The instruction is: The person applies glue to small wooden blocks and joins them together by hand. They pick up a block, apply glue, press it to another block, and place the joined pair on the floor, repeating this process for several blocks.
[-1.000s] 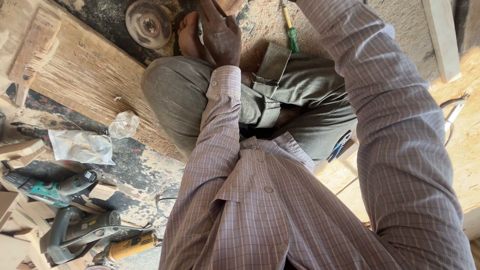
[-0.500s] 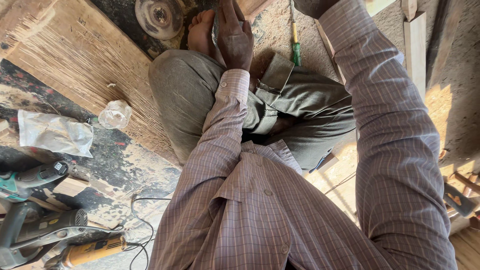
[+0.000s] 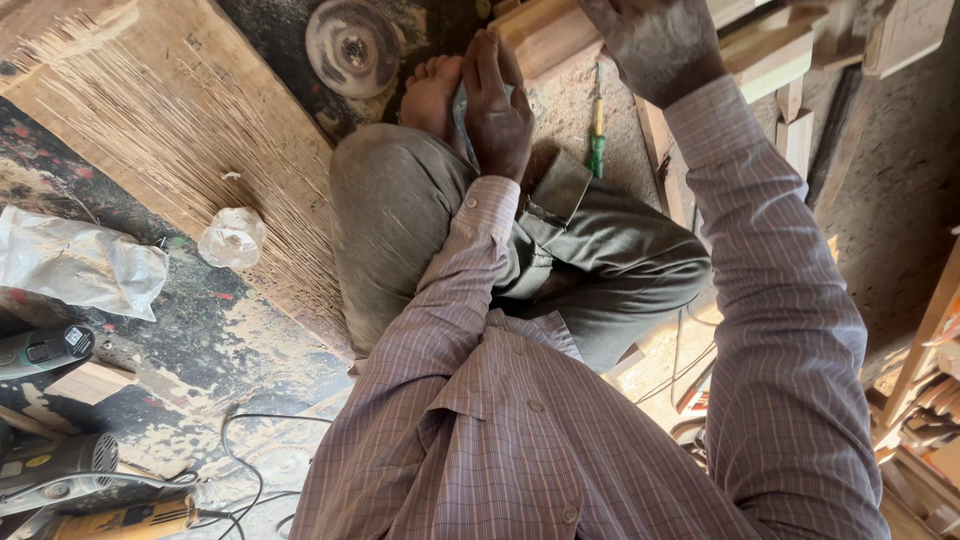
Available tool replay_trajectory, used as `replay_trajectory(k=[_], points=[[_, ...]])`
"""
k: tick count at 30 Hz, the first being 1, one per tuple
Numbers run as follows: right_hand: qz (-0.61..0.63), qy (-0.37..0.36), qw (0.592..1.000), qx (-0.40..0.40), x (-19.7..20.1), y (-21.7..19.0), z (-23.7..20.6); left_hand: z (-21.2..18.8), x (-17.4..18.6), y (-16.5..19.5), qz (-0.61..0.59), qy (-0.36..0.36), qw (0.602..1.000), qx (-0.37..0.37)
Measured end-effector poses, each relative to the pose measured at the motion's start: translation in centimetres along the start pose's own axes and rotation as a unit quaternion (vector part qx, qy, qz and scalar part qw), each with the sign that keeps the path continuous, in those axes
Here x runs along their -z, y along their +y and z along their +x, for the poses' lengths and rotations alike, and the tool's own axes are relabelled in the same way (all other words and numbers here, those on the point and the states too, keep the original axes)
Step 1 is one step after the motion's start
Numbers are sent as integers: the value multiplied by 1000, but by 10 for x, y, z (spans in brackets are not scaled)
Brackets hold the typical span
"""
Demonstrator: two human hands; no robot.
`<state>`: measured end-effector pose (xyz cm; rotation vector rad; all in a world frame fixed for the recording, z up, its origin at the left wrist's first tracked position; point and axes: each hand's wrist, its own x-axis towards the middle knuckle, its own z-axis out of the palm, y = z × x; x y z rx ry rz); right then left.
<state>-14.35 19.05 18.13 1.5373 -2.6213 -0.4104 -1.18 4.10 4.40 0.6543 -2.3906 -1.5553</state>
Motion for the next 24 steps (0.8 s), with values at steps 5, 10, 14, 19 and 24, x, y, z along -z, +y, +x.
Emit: replay_trajectory(k=[5, 10, 14, 19, 24], points=[[25, 22, 999, 19, -25, 1, 13, 4, 12, 17, -9, -9, 999, 45], [26, -13, 1000, 8, -35, 0, 3, 6, 18, 26, -3, -14, 998, 58], [44, -22, 999, 0, -29, -3, 0, 6, 15, 26, 18, 1, 999, 49], [60, -26, 998, -7, -25, -3, 7, 7, 9, 26, 24, 15, 998, 61], [36, -32, 999, -3, -25, -3, 6, 5, 10, 28, 21, 13, 998, 62]])
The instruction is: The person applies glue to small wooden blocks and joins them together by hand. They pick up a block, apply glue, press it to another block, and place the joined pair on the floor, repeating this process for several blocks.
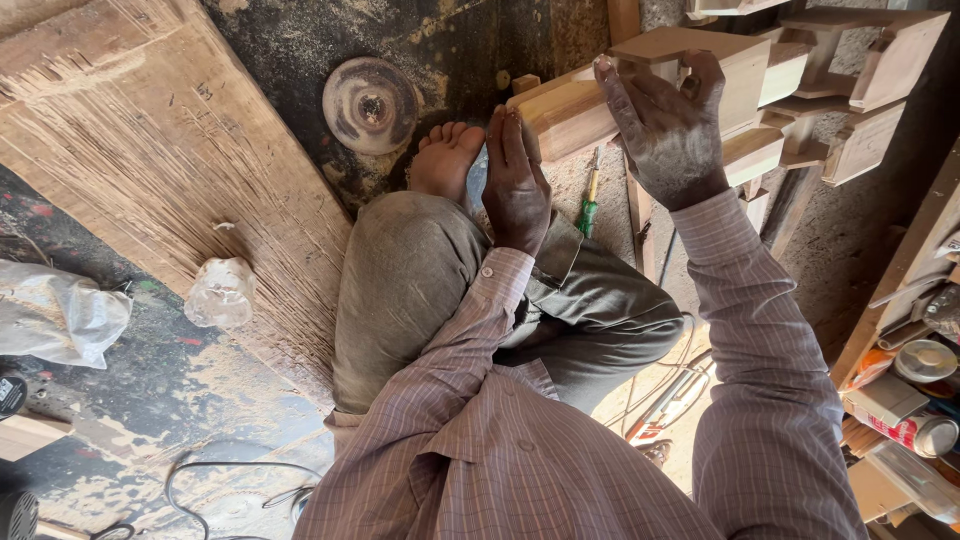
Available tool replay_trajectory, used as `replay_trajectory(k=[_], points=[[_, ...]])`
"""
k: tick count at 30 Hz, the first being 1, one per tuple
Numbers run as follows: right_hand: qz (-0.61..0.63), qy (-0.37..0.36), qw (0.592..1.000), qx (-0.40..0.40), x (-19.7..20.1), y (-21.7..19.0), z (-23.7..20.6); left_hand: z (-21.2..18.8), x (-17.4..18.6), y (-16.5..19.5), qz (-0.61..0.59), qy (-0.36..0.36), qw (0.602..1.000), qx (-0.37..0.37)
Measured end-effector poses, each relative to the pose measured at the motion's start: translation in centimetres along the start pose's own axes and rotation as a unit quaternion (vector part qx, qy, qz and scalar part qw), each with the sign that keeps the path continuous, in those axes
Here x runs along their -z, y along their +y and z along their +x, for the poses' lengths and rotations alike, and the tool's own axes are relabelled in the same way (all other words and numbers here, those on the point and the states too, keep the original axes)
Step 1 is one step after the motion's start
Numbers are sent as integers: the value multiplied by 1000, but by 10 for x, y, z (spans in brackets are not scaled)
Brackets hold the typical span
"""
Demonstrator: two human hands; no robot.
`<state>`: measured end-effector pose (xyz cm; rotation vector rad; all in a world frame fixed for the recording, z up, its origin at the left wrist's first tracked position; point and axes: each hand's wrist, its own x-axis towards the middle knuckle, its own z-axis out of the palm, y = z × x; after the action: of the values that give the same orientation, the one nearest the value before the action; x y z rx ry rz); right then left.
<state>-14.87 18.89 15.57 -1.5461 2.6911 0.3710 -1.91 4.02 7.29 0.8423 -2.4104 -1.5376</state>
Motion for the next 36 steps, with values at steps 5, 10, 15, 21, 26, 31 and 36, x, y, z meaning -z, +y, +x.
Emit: replay_trajectory(k=[5, 10, 15, 21, 26, 31, 36], points=[[6, 40, 999, 27, -6, 9, -8, -4, 1, -2, -19, -24, 1000, 6], [96, 120, 984, -86, -13, 33, -29, -12, -4, -8, -72, -29, 995, 62], [193, 141, 922, -305, -9, 25, -76, -19, -15, -22, -119, -54, 980, 147], [351, 152, 897, -224, -26, 39, -82, -24, -25, -39, -123, -59, 980, 145], [380, 223, 866, -236, -38, 37, -70, -23, -33, -52, -134, -37, 981, 136], [374, 215, 857, -281, 0, 15, -66, -32, -38, -75, -199, -58, 958, 201], [302, 208, 852, -373, 74, -11, -94, -32, -21, -101, -350, -69, 914, 191]])
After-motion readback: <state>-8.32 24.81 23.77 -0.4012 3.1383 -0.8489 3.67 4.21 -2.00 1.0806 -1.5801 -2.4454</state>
